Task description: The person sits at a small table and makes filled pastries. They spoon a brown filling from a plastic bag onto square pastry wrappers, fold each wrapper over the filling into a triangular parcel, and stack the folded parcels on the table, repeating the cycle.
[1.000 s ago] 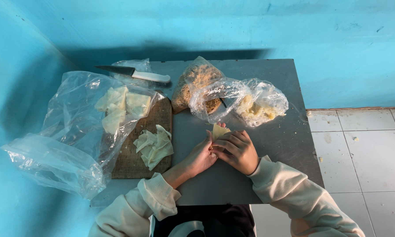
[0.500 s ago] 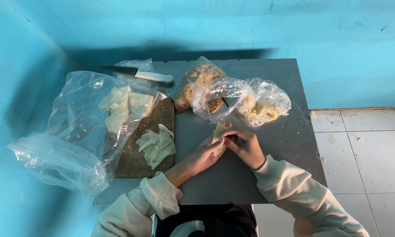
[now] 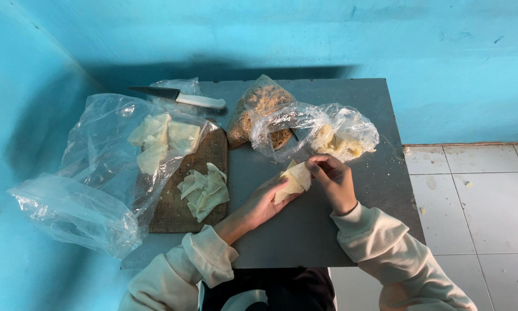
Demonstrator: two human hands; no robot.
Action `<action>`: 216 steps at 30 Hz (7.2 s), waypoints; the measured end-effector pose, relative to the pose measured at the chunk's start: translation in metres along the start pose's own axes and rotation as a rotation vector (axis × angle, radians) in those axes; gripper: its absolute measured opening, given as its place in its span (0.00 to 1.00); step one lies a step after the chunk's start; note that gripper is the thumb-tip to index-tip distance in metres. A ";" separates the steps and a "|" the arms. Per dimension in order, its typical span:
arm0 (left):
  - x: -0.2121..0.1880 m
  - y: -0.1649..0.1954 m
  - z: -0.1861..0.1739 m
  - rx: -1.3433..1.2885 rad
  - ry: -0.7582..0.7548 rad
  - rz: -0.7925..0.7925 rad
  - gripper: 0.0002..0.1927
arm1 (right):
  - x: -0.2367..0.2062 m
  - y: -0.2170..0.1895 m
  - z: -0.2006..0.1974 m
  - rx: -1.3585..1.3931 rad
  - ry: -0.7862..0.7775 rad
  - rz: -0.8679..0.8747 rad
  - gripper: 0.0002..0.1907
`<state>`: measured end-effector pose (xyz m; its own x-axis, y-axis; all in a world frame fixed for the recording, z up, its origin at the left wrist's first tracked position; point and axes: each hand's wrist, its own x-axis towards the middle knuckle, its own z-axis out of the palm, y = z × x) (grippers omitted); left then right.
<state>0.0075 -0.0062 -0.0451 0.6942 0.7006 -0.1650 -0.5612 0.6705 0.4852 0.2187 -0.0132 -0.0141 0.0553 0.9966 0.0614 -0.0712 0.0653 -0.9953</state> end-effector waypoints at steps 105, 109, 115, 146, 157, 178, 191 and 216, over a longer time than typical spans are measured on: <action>-0.025 0.002 0.032 0.108 -0.226 0.065 0.32 | -0.018 -0.042 0.024 -0.845 -0.312 -0.947 0.21; -0.025 0.006 0.035 0.111 -0.257 0.102 0.33 | -0.019 -0.039 0.023 -0.810 -0.341 -0.908 0.17; -0.025 0.008 0.038 0.117 -0.232 0.089 0.34 | -0.019 -0.032 0.020 -0.754 -0.332 -0.849 0.15; -0.005 0.006 0.000 0.090 -0.044 0.057 0.20 | -0.007 -0.032 0.017 -0.561 -0.290 -0.551 0.18; -0.005 0.003 0.000 0.278 -0.074 0.018 0.20 | -0.007 -0.042 0.014 -0.607 -0.251 -0.515 0.11; -0.016 0.011 0.030 0.674 -0.266 -0.052 0.24 | 0.004 -0.022 -0.011 -0.302 -0.154 -0.110 0.10; -0.022 0.025 0.040 0.176 0.040 -0.103 0.25 | 0.000 -0.032 -0.010 -0.325 0.029 -0.213 0.09; -0.014 0.036 0.026 0.631 0.253 0.343 0.18 | 0.005 -0.017 -0.013 -0.277 -0.313 0.161 0.16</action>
<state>-0.0106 0.0017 -0.0032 0.3604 0.9300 -0.0717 -0.3099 0.1919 0.9312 0.2334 -0.0105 0.0019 -0.2421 0.9630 -0.1187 0.2175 -0.0654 -0.9739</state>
